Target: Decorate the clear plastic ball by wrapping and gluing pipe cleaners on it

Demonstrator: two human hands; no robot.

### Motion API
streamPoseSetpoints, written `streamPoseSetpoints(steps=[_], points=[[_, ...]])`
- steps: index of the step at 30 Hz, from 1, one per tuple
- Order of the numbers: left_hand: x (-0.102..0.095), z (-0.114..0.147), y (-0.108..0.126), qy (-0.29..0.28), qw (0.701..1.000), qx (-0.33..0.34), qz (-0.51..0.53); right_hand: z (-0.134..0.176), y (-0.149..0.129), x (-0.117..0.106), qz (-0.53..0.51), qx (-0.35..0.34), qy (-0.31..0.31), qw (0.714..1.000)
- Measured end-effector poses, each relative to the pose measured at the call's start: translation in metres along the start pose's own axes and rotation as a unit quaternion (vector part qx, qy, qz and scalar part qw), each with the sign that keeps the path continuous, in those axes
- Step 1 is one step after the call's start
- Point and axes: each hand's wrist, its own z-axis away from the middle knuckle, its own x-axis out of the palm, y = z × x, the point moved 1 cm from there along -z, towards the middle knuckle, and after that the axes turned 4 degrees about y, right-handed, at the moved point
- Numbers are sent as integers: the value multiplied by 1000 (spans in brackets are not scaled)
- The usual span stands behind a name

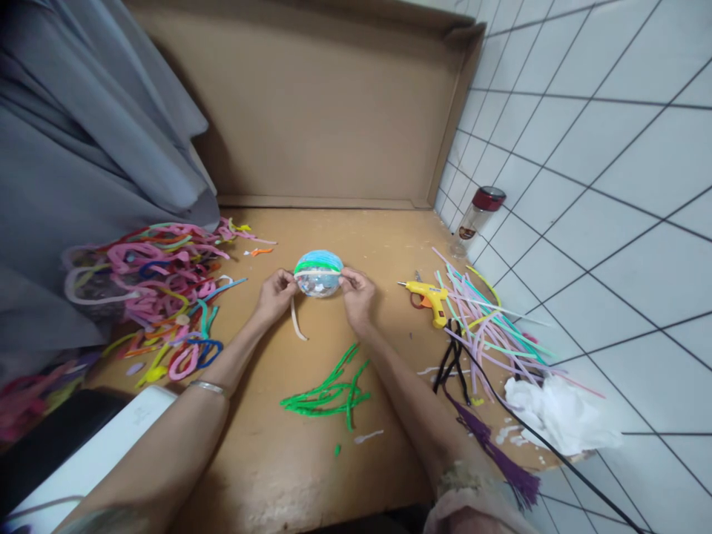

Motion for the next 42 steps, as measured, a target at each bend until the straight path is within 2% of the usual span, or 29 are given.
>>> streamPoseSetpoints(steps=[6,12,17,28,33,42], points=[[0,-2,-3,5,1000,0,13,1,-1,0,-2,-57,-6,998],[0,0,0,10,1000,-3,17,0,0,0,-3,-61,-7,998],[1,1,2,14,1000,7,26,-1,3,-2,9,-35,-4,999],[4,2,-1,23,998,20,46,5,-4,2,-41,35,-6,999],[9,7,4,-5,999,31,37,2,-8,-3,-46,75,-9,996],[11,10,4,-36,997,56,42,-4,-10,-7,-42,77,-13,996]])
